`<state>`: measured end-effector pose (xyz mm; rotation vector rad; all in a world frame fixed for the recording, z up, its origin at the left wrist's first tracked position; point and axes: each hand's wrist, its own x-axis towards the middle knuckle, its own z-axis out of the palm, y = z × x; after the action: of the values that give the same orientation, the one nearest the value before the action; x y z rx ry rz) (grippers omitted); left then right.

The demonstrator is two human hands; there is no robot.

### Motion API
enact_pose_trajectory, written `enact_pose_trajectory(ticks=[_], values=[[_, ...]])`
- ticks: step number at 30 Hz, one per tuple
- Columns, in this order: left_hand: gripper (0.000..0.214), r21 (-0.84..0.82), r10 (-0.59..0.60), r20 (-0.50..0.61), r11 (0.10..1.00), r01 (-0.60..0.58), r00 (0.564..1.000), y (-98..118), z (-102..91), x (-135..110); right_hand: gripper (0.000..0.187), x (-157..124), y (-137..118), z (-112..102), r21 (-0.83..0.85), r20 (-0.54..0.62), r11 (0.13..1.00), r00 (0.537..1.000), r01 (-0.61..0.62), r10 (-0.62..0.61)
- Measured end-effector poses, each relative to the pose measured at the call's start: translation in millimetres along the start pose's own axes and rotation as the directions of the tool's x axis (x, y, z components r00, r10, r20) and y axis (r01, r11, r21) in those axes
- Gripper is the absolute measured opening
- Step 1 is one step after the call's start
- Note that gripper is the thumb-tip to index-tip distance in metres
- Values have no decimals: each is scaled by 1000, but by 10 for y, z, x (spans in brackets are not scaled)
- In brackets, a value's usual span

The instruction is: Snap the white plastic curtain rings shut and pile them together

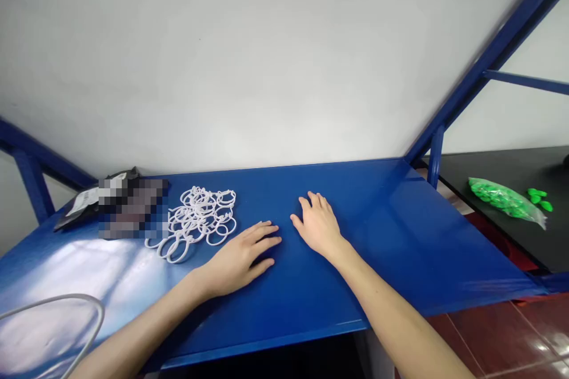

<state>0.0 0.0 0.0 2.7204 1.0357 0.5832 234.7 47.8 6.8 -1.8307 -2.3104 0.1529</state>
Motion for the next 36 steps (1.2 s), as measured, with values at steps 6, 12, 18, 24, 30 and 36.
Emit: enact_pose_trajectory(ticks=[6,12,18,24,30,36], values=[[46,-60,-20,126,998,28,992,1,-73,-23,60,-5,9,-7,-40,78,999,997,-7,11],[45,-67,-25,126,997,33,992,5,-83,-17,61,2,20,-17,-30,91,1000,996,-8,10],[47,-75,-22,113,997,30,993,-11,-59,-32,61,-4,26,-8,-15,86,1000,996,4,-3],[47,-75,-18,100,997,25,995,-16,-56,-37,61,-9,9,-32,-20,97,1000,995,12,-10],[47,-61,-23,128,998,31,992,-10,-67,-31,61,-12,14,-33,-34,100,999,995,15,-12],[47,-45,-22,146,999,28,989,-2,-83,-27,61,-13,15,-33,-31,99,999,995,15,-12]])
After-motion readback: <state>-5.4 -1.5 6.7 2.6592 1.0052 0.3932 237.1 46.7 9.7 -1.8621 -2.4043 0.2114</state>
